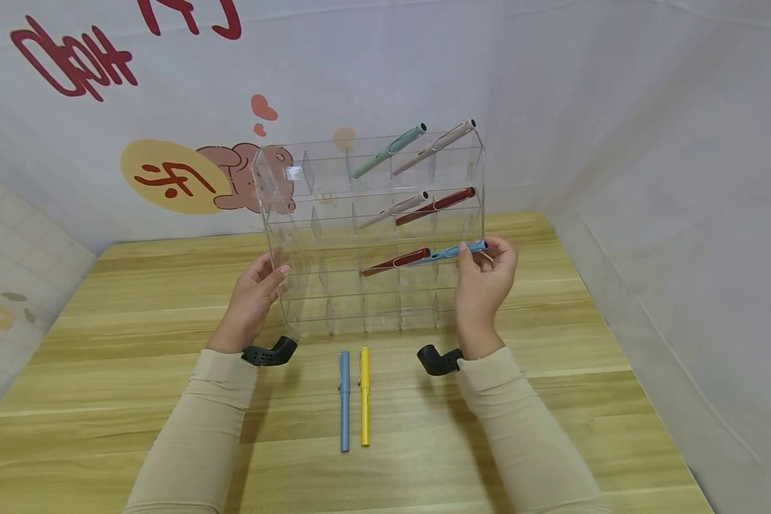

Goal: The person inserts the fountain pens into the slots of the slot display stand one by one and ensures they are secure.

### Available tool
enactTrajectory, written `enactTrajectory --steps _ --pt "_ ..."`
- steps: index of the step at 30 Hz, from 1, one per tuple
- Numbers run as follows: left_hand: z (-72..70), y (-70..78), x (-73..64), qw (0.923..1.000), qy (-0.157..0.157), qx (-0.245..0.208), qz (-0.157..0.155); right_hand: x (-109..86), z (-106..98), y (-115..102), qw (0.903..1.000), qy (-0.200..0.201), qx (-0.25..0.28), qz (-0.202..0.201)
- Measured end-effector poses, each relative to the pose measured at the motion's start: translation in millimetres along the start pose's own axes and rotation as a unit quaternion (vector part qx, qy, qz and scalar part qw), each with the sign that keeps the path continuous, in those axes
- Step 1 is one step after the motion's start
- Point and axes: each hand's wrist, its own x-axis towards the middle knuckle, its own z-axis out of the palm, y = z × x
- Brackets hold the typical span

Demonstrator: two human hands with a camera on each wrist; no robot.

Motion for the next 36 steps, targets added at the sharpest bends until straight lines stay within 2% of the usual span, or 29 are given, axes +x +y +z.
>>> enactTrajectory --steps 8,27,36 --pt "0.3 1.1 -1.3 1.0000 -0.003 0.001 0.002 -2.1 2 7 0.9999 0.003 -0.002 0.010" --pt "0.0 -0.8 0.1 1.0000 -0.002 0.002 0.009 -8.7 6 13 0.9993 -0.030 -0.022 -0.010" --pt "-0.3 -1.0 0.6 1.0000 -0.001 0.000 0.006 -8.9 5 13 0.9985 -0.033 -0.043 -0.011"
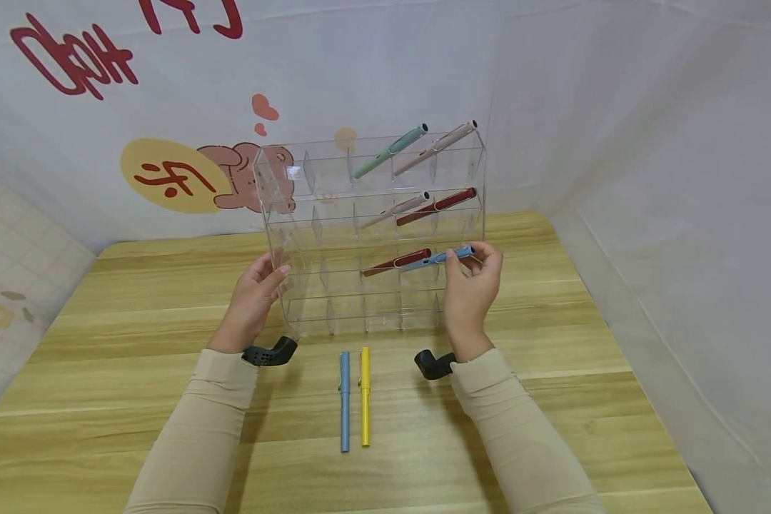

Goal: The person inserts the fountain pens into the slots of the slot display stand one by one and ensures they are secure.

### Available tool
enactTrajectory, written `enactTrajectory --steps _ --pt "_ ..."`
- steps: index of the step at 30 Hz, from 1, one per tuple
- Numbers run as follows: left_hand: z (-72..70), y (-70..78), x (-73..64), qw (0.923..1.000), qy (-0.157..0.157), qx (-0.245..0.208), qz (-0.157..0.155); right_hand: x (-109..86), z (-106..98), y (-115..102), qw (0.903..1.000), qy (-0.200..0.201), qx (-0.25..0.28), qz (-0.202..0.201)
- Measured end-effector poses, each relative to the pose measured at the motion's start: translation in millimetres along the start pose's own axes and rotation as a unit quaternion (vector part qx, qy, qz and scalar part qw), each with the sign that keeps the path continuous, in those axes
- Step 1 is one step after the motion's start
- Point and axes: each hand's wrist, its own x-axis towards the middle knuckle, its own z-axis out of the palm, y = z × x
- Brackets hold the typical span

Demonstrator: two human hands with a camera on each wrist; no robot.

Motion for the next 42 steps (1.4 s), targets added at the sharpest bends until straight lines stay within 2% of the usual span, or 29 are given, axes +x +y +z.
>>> enactTrajectory --steps 13,21,24,28,30,33,37,42 --pt "-1.9 -1.2 -3.2 1.0000 -0.001 0.001 -0.004 -4.1 -5 0 0.9996 0.003 -0.024 -0.017" --pt "-1.7 -0.6 -2.8 0.9999 -0.011 -0.001 0.003 -13.1 -24 -5 0.9994 0.001 -0.018 -0.029" --pt "-1.8 -0.4 -2.2 0.9999 -0.013 -0.005 0.007 -22.5 -32 -8 0.9994 -0.011 -0.031 -0.008" --pt "-2.2 0.1 -2.4 0.9998 -0.014 -0.008 0.007 -41.6 -37 -6 0.9957 -0.067 -0.060 0.021" --pt "-2.4 0.1 -2.5 0.9999 -0.012 -0.007 0.006 -52.3 -37 -4 0.9897 -0.107 -0.089 0.034" --pt "-3.0 -0.2 -2.9 0.9999 -0.010 -0.007 0.005 -66.0 -35 0 0.9750 -0.169 -0.130 0.061" --pt "-3.8 -1.9 -3.3 0.9999 -0.009 -0.006 0.008 -78.3 -30 6 0.9506 -0.237 -0.180 0.089" --pt "-4.4 -4.8 -3.4 0.9999 -0.011 -0.009 0.011 -88.1 -26 18 0.9148 -0.305 -0.237 0.118"
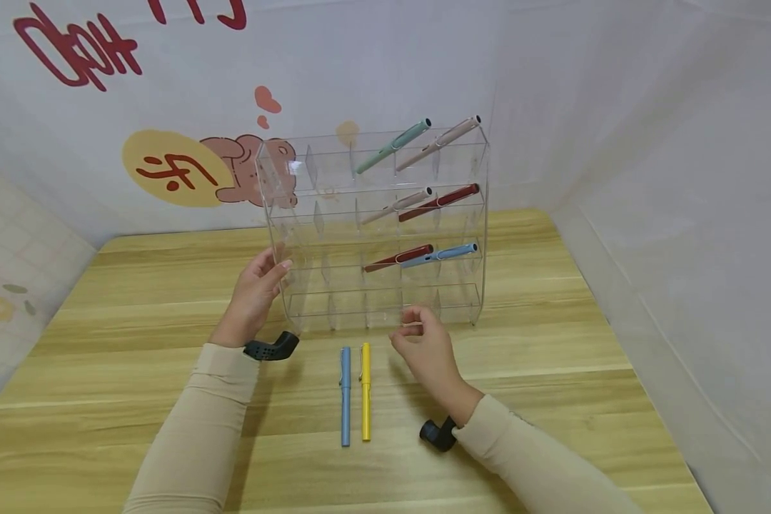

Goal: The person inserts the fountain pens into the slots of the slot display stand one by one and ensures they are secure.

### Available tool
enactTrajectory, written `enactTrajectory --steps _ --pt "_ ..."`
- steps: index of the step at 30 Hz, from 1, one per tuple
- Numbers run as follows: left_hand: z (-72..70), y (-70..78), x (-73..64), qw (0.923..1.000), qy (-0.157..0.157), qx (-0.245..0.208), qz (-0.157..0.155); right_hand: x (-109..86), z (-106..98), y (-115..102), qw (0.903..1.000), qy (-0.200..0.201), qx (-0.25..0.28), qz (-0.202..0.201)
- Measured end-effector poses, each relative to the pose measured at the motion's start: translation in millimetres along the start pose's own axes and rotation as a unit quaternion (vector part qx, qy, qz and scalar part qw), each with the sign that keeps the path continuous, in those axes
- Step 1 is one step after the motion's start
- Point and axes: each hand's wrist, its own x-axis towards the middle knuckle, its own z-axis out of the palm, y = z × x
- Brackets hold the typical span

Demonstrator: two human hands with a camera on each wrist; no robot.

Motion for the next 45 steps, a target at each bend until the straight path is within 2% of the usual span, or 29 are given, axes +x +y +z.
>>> enactTrajectory --steps 5,17,21,26,45 --pt "0.7 -0.1 0.2 1.0000 0.002 -0.002 -0.001 0.2 11 3 0.9986 -0.045 -0.027 0.010" --pt "-0.1 1.6 -1.1 1.0000 0.002 -0.002 -0.004 7.8 33 -1 0.9903 -0.107 -0.087 0.017" --pt "0.0 1.8 -0.8 1.0000 0.001 -0.003 -0.004 10.6 37 0 0.9835 -0.126 -0.130 0.008" --pt "0.2 1.5 -0.3 1.0000 0.003 -0.002 -0.006 13.1 42 0 0.9733 -0.148 -0.175 0.015" --pt "1.4 2.3 -0.4 0.9999 0.006 -0.011 0.001 20.1 51 -4 0.9464 -0.190 -0.261 0.002"
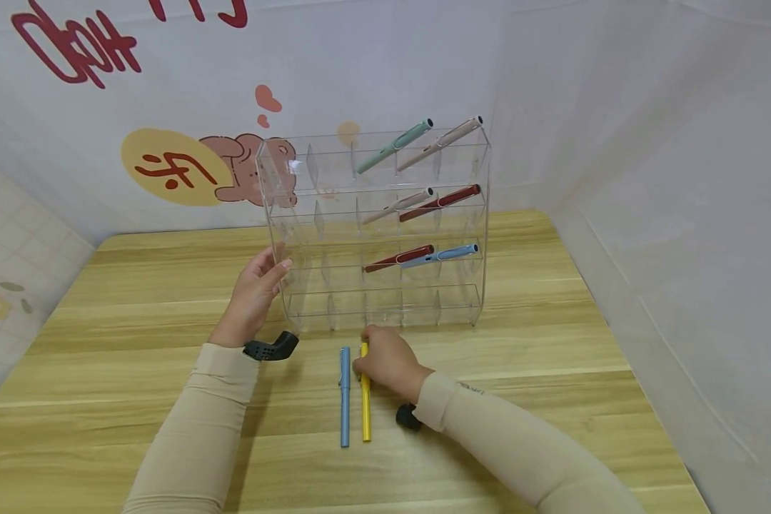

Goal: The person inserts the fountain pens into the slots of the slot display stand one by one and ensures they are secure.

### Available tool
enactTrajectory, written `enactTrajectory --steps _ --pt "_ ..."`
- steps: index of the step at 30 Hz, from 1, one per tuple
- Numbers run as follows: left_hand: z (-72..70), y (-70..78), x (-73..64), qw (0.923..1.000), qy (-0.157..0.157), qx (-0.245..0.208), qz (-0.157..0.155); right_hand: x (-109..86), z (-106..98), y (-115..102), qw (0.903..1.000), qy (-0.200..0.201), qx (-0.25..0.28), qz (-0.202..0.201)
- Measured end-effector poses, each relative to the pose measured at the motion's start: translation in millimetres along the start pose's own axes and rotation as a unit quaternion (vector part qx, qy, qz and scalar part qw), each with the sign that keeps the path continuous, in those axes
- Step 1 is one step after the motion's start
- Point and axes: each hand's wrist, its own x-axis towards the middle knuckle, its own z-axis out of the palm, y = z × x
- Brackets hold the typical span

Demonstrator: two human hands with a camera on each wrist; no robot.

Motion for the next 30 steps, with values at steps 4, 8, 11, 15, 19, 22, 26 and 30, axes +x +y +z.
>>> enactTrajectory --steps 4,8,11,15,19,22,26,30 --pt "-0.5 -0.5 -0.1 1.0000 -0.001 0.003 0.001 1.8 -0.7 -1.5 0.9998 -0.004 -0.019 -0.002" --pt "-0.6 -0.3 -0.2 1.0000 -0.001 0.004 0.001 2.9 -1.1 -2.7 0.9993 -0.008 -0.036 -0.008" --pt "-0.9 -0.3 -0.1 1.0000 -0.001 0.006 0.002 3.3 -1.2 -3.2 0.9990 -0.011 -0.043 -0.010" --pt "-1.6 -0.8 0.0 0.9999 -0.002 0.010 0.002 2.9 -1.4 -3.7 0.9993 -0.011 -0.034 -0.009" --pt "-2.0 -0.9 0.6 1.0000 -0.002 0.009 0.005 2.8 -1.2 -2.9 0.9996 -0.009 -0.024 -0.012" --pt "-2.1 -1.5 1.3 1.0000 0.001 0.007 0.007 2.4 -1.2 -2.1 0.9995 -0.006 -0.024 -0.019" --pt "-2.1 -2.7 1.9 0.9999 0.000 0.006 0.008 2.6 -1.8 -0.4 0.9996 -0.004 -0.017 -0.022" --pt "-2.2 -3.2 2.2 0.9999 -0.004 0.010 0.007 3.6 -3.6 2.0 0.9999 -0.003 0.007 -0.008"
